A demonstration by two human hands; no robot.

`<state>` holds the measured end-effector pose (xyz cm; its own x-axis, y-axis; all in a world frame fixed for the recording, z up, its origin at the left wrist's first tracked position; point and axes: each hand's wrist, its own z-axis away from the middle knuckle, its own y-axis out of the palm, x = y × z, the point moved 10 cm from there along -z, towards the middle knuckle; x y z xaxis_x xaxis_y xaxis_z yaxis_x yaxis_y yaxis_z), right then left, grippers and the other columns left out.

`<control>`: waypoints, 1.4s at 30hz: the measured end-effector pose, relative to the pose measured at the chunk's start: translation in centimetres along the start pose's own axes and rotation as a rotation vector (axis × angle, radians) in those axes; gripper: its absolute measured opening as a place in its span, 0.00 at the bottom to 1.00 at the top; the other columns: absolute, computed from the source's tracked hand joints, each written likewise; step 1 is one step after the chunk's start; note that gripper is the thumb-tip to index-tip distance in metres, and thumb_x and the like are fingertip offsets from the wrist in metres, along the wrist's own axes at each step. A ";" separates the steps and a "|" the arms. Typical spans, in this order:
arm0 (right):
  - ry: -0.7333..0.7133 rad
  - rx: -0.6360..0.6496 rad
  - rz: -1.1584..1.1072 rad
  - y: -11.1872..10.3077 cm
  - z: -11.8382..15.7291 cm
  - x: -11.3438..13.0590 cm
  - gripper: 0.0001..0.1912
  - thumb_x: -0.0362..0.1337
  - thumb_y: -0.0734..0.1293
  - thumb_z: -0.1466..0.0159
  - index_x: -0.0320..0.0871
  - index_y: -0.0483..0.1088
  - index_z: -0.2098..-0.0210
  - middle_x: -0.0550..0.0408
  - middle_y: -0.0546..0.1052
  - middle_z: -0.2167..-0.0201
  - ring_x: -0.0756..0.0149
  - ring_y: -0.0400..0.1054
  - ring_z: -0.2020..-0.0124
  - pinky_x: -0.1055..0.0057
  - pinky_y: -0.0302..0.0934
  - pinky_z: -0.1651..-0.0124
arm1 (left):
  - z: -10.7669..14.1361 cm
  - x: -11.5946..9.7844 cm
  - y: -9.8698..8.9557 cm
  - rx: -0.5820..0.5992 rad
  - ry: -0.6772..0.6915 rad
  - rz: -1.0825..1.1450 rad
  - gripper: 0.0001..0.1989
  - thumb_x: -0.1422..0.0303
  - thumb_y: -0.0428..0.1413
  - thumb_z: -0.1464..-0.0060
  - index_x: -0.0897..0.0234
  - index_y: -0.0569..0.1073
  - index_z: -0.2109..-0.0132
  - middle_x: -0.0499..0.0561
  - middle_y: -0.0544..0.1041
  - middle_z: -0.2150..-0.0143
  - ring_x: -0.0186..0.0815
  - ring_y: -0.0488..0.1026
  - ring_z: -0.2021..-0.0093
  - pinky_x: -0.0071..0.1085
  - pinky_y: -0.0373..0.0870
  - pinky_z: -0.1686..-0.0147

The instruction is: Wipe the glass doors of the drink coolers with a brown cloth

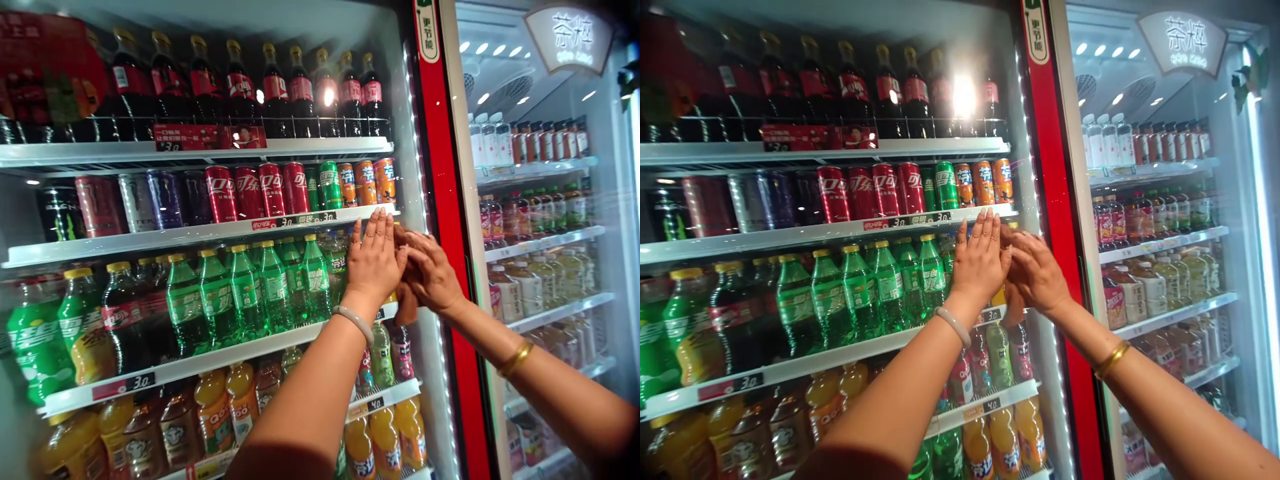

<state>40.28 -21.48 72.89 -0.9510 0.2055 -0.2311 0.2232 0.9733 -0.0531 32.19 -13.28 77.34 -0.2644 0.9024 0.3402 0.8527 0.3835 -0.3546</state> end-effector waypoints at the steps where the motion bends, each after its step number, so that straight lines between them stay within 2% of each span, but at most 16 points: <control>1: 0.042 -0.020 0.016 -0.2 -1.0 -1.1 0.25 0.43 0.67 0.32 0.50 0.66 0.36 0.44 0.68 0.32 0.47 0.62 0.28 0.38 0.56 0.25 | 0.0 -0.1 0.0 -0.008 0.002 -0.003 0.35 0.57 0.38 0.26 0.75 0.49 0.21 0.59 0.50 0.18 0.43 0.42 0.17 0.49 0.39 0.18; 4: 0.238 -0.171 0.057 -0.8 -4.9 -3.7 0.25 0.42 0.65 0.32 0.48 0.67 0.36 0.44 0.70 0.34 0.49 0.65 0.32 0.41 0.59 0.27 | 0.1 -0.1 -0.4 -0.039 0.002 -0.022 0.35 0.57 0.37 0.25 0.75 0.48 0.21 0.59 0.50 0.18 0.44 0.43 0.17 0.50 0.41 0.18; 6: 0.270 -0.234 0.038 -0.3 -6.2 -2.8 0.25 0.42 0.64 0.31 0.48 0.67 0.35 0.44 0.71 0.35 0.49 0.64 0.32 0.42 0.60 0.29 | 0.3 0.0 -0.8 -0.053 -0.014 -0.034 0.35 0.59 0.37 0.26 0.74 0.47 0.21 0.58 0.49 0.18 0.44 0.43 0.17 0.51 0.40 0.19; 10: 0.100 -0.167 -0.050 0.8 -2.9 1.7 0.23 0.41 0.57 0.26 0.53 0.65 0.33 0.47 0.66 0.30 0.51 0.58 0.27 0.39 0.53 0.25 | 0.6 0.5 -1.2 -0.066 -0.059 -0.049 0.35 0.60 0.39 0.27 0.73 0.46 0.20 0.57 0.49 0.18 0.44 0.42 0.17 0.52 0.40 0.19; 12: 0.024 -0.107 -0.076 0.4 -0.6 1.9 0.22 0.44 0.66 0.31 0.52 0.69 0.39 0.47 0.71 0.36 0.49 0.66 0.32 0.40 0.59 0.27 | 0.7 0.3 -1.0 -0.075 -0.045 -0.049 0.34 0.60 0.38 0.27 0.72 0.48 0.21 0.56 0.51 0.18 0.44 0.43 0.17 0.52 0.41 0.19; 13: -0.017 -0.063 -0.065 0.3 -0.3 1.5 0.22 0.46 0.68 0.33 0.52 0.70 0.41 0.46 0.73 0.38 0.48 0.67 0.34 0.40 0.59 0.28 | 0.7 0.1 -0.9 -0.080 -0.033 -0.049 0.34 0.60 0.38 0.27 0.72 0.49 0.21 0.56 0.51 0.18 0.43 0.44 0.17 0.53 0.42 0.19; 17: 0.220 -0.149 0.061 -0.7 -3.8 -3.9 0.23 0.47 0.66 0.34 0.46 0.72 0.42 0.40 0.72 0.41 0.42 0.67 0.37 0.37 0.61 0.32 | 0.5 -0.2 -1.0 -0.109 -0.036 -0.055 0.34 0.59 0.37 0.26 0.71 0.48 0.21 0.55 0.50 0.18 0.41 0.43 0.17 0.52 0.44 0.19; 19: 0.276 -0.197 0.075 0.0 -6.1 -3.8 0.25 0.48 0.65 0.33 0.46 0.72 0.41 0.39 0.71 0.40 0.42 0.66 0.37 0.38 0.62 0.34 | 0.4 0.0 -1.5 -0.115 -0.049 -0.067 0.35 0.59 0.38 0.27 0.71 0.46 0.20 0.55 0.50 0.18 0.41 0.42 0.17 0.49 0.43 0.19; 22: 0.211 -0.155 0.037 1.4 -6.6 -0.6 0.23 0.48 0.62 0.30 0.49 0.71 0.39 0.41 0.69 0.36 0.44 0.63 0.33 0.40 0.59 0.31 | 0.8 1.1 -2.3 -0.084 -0.066 -0.093 0.35 0.58 0.38 0.26 0.73 0.49 0.21 0.56 0.52 0.18 0.41 0.45 0.18 0.43 0.46 0.19; 25: -0.007 0.003 -0.007 1.7 -4.3 2.6 0.22 0.45 0.62 0.29 0.50 0.69 0.38 0.43 0.68 0.34 0.44 0.61 0.30 0.39 0.59 0.29 | 1.8 2.3 -2.9 -0.046 -0.016 -0.138 0.35 0.55 0.36 0.25 0.74 0.52 0.22 0.57 0.56 0.20 0.39 0.51 0.19 0.37 0.51 0.21; 27: -0.100 0.099 -0.034 1.6 -3.3 2.4 0.21 0.46 0.67 0.33 0.52 0.71 0.41 0.45 0.71 0.37 0.45 0.66 0.34 0.40 0.61 0.30 | 2.4 2.9 -3.3 -0.038 0.046 -0.174 0.34 0.55 0.37 0.25 0.73 0.54 0.22 0.57 0.57 0.20 0.39 0.53 0.20 0.38 0.52 0.21; 31: 0.206 -0.126 0.075 0.6 -6.6 -2.0 0.21 0.47 0.68 0.36 0.49 0.74 0.45 0.36 0.72 0.44 0.37 0.68 0.42 0.38 0.65 0.40 | 2.2 4.9 -4.4 -0.049 -0.016 -0.223 0.34 0.55 0.37 0.26 0.71 0.52 0.22 0.55 0.55 0.19 0.38 0.51 0.19 0.45 0.52 0.21; 33: 0.267 -0.186 0.079 1.9 -8.7 -0.9 0.21 0.45 0.67 0.36 0.48 0.74 0.45 0.34 0.70 0.43 0.35 0.66 0.40 0.35 0.63 0.39 | 2.0 5.9 -5.1 -0.052 -0.071 -0.235 0.35 0.54 0.36 0.26 0.71 0.53 0.22 0.55 0.55 0.19 0.38 0.50 0.19 0.45 0.52 0.21; 36: 0.144 -0.136 0.012 4.2 -9.5 3.7 0.20 0.46 0.67 0.34 0.48 0.74 0.44 0.38 0.68 0.38 0.38 0.64 0.35 0.37 0.63 0.35 | 2.3 7.1 -6.0 -0.035 -0.082 -0.250 0.35 0.55 0.35 0.25 0.73 0.55 0.23 0.57 0.55 0.19 0.40 0.49 0.19 0.47 0.51 0.21; 39: -0.188 0.049 -0.039 4.8 -7.9 7.3 0.20 0.44 0.68 0.32 0.49 0.73 0.42 0.43 0.68 0.34 0.43 0.63 0.32 0.42 0.63 0.32 | 3.7 8.6 -6.8 -0.024 -0.046 -0.252 0.35 0.54 0.34 0.25 0.71 0.55 0.23 0.55 0.55 0.20 0.40 0.49 0.19 0.55 0.51 0.21; 42: -0.312 0.146 0.003 4.0 -7.9 6.3 0.16 0.44 0.66 0.30 0.51 0.74 0.44 0.47 0.73 0.36 0.49 0.67 0.35 0.41 0.56 0.27 | 4.7 10.0 -7.4 -0.035 -0.001 -0.228 0.33 0.54 0.37 0.25 0.69 0.55 0.23 0.53 0.57 0.20 0.38 0.48 0.19 0.52 0.51 0.20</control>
<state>33.54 -15.50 78.86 -0.8440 0.1453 -0.5163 0.2758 0.9431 -0.1855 21.11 -6.23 79.32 -0.4530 0.7932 0.4071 0.7856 0.5710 -0.2383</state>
